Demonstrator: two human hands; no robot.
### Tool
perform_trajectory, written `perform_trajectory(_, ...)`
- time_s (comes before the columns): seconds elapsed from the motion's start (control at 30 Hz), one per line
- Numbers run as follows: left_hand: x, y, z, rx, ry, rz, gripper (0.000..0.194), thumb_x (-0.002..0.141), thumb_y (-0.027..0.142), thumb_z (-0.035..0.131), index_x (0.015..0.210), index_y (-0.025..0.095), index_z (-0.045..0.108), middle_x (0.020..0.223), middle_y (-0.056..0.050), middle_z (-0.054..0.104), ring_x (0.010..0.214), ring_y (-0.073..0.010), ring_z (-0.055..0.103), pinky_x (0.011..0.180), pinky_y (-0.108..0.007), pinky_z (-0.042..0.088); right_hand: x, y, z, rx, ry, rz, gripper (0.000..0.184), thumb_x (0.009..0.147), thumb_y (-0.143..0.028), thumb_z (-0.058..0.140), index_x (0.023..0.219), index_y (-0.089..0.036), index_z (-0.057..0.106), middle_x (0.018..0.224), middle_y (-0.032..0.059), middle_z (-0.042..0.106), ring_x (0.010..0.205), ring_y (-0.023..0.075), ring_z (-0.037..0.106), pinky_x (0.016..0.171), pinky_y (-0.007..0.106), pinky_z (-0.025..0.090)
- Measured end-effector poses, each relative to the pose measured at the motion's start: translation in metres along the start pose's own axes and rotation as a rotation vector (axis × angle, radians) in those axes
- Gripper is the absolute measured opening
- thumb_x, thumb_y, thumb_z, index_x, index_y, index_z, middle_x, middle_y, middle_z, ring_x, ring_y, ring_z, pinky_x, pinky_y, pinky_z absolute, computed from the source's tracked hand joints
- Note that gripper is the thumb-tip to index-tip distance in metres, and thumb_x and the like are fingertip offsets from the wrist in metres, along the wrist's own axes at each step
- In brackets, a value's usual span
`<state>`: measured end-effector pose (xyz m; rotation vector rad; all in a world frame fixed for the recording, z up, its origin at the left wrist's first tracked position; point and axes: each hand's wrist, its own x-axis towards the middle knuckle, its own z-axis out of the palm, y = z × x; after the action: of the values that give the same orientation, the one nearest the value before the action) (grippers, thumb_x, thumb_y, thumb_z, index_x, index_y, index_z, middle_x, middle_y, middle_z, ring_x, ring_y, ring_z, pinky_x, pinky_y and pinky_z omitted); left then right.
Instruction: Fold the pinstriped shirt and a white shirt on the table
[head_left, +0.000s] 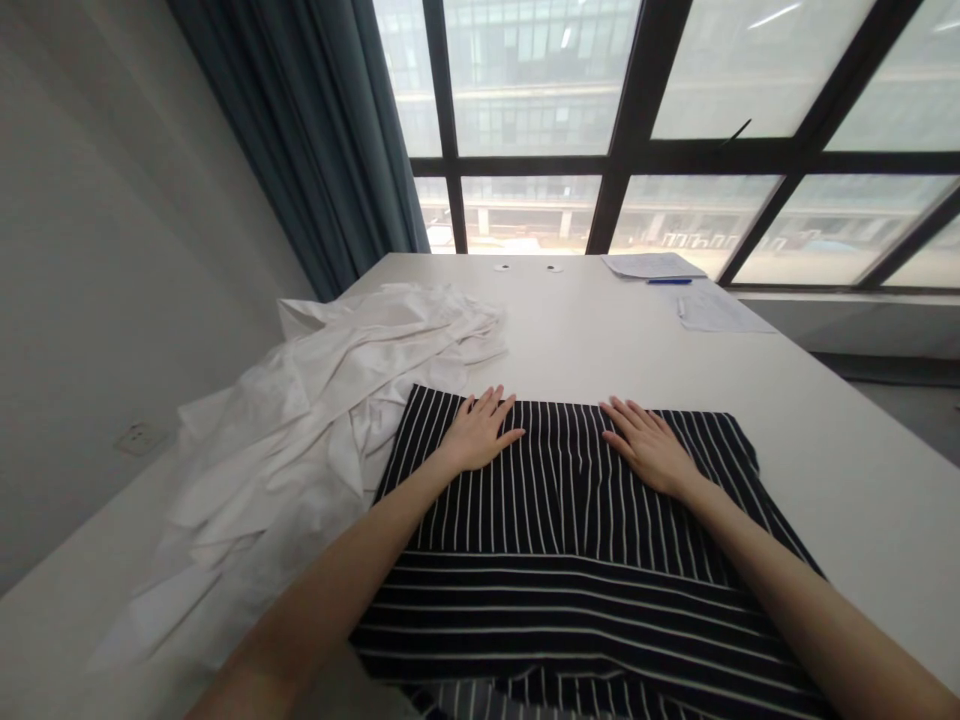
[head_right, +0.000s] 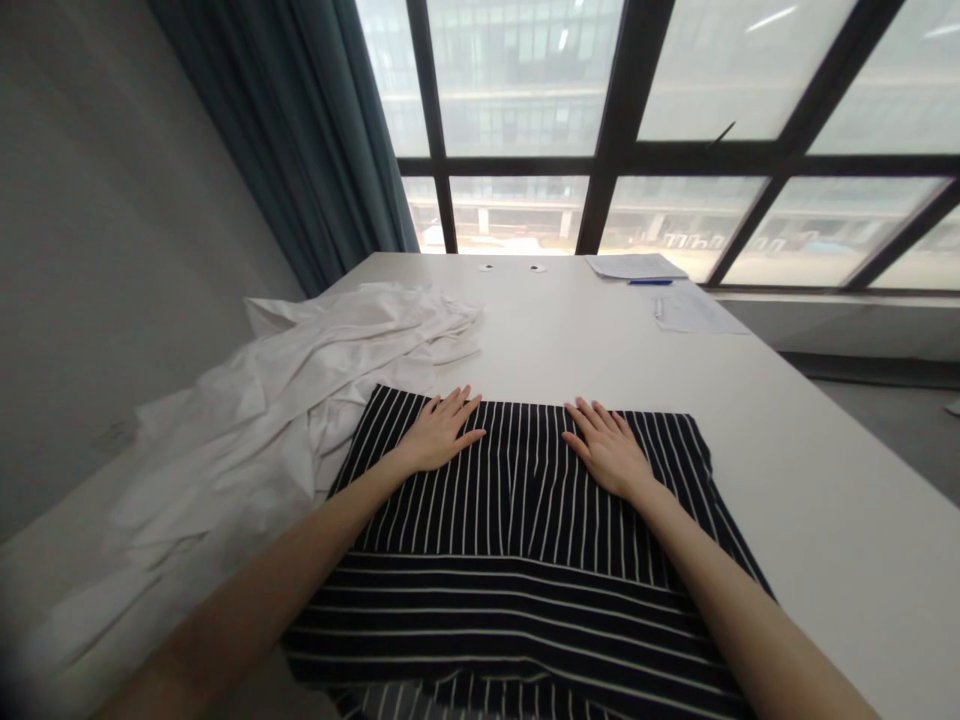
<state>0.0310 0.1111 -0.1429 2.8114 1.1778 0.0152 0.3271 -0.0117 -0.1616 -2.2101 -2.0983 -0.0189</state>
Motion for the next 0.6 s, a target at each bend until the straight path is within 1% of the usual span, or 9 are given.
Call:
perform_trajectory(0.1, -0.009, -0.016, -0.002, 0.042, 0.018, -0.037, 0.068, 0.102, 0.059, 0.026, 0.157, 0.019, 0.027, 0.165, -0.013, 0.018, 0.153, -0.0259, 0.017, 0.122, -0.046, 0.018, -0.011, 0.036, 0.005, -0.014, 0.008, 0.061, 0.066, 0.100, -0.056, 0.019, 0.156, -0.023, 0.034, 0.162, 0.0051, 0.030, 0.149, 0.0265, 0.026, 0.119, 0.049, 0.026)
perform_trajectory(0.2, -0.015, -0.023, -0.002, 0.065, 0.055, -0.050, 0.066, 0.102, 0.057, 0.029, 0.156, 0.018, 0.031, 0.163, -0.016, 0.022, 0.152, -0.0268, 0.020, 0.122, -0.045, 0.020, -0.022, 0.069, 0.008, -0.035, 0.014, 0.133, 0.066, 0.099, -0.053, 0.021, 0.155, -0.020, 0.034, 0.162, 0.0077, 0.032, 0.149, 0.0277, 0.027, 0.118, 0.049, 0.028)
perform_trajectory(0.3, -0.015, -0.024, 0.000, 0.069, 0.090, -0.060, 0.066, 0.102, 0.056, 0.032, 0.154, 0.016, 0.032, 0.162, -0.018, 0.025, 0.151, -0.0271, 0.022, 0.121, -0.046, 0.021, -0.028, 0.087, 0.008, -0.064, 0.009, 0.164, 0.065, 0.099, -0.050, 0.023, 0.155, -0.019, 0.034, 0.161, 0.0093, 0.033, 0.148, 0.0280, 0.029, 0.118, 0.049, 0.030)
perform_trajectory(0.37, -0.014, -0.023, 0.001, 0.072, 0.121, -0.078, 0.063, 0.102, 0.053, 0.034, 0.153, 0.015, 0.034, 0.162, -0.019, 0.027, 0.151, -0.0274, 0.025, 0.121, -0.046, 0.022, -0.030, 0.088, 0.005, -0.087, 0.014, 0.185, 0.064, 0.099, -0.049, 0.024, 0.155, -0.019, 0.035, 0.161, 0.0100, 0.034, 0.147, 0.0290, 0.031, 0.117, 0.050, 0.030)
perform_trajectory(0.47, -0.014, -0.017, -0.001, 0.073, 0.172, -0.071, 0.055, 0.102, 0.040, 0.039, 0.149, 0.011, 0.039, 0.161, -0.021, 0.028, 0.149, -0.0296, 0.027, 0.120, -0.046, 0.024, -0.029, 0.074, -0.003, -0.140, 0.075, 0.216, 0.063, 0.099, -0.047, 0.028, 0.151, -0.015, 0.042, 0.159, 0.0143, 0.037, 0.146, 0.0326, 0.032, 0.117, 0.054, 0.027)
perform_trajectory(0.53, -0.017, -0.006, -0.006, 0.057, 0.189, -0.001, 0.051, 0.102, 0.033, 0.040, 0.147, 0.010, 0.041, 0.160, -0.020, 0.030, 0.149, -0.0293, 0.027, 0.121, -0.045, 0.024, -0.028, 0.056, -0.010, -0.142, 0.129, 0.177, 0.060, 0.099, -0.044, 0.031, 0.148, -0.013, 0.046, 0.157, 0.0168, 0.040, 0.146, 0.0334, 0.032, 0.118, 0.054, 0.026)
perform_trajectory(0.6, -0.024, 0.012, -0.010, 0.010, 0.176, 0.103, 0.050, 0.102, 0.033, 0.040, 0.147, 0.011, 0.040, 0.160, -0.018, 0.032, 0.150, -0.0273, 0.027, 0.121, -0.043, 0.024, -0.031, 0.028, -0.014, -0.092, 0.156, 0.095, 0.058, 0.099, -0.042, 0.032, 0.146, -0.013, 0.048, 0.156, 0.0168, 0.042, 0.146, 0.0321, 0.032, 0.118, 0.052, 0.027)
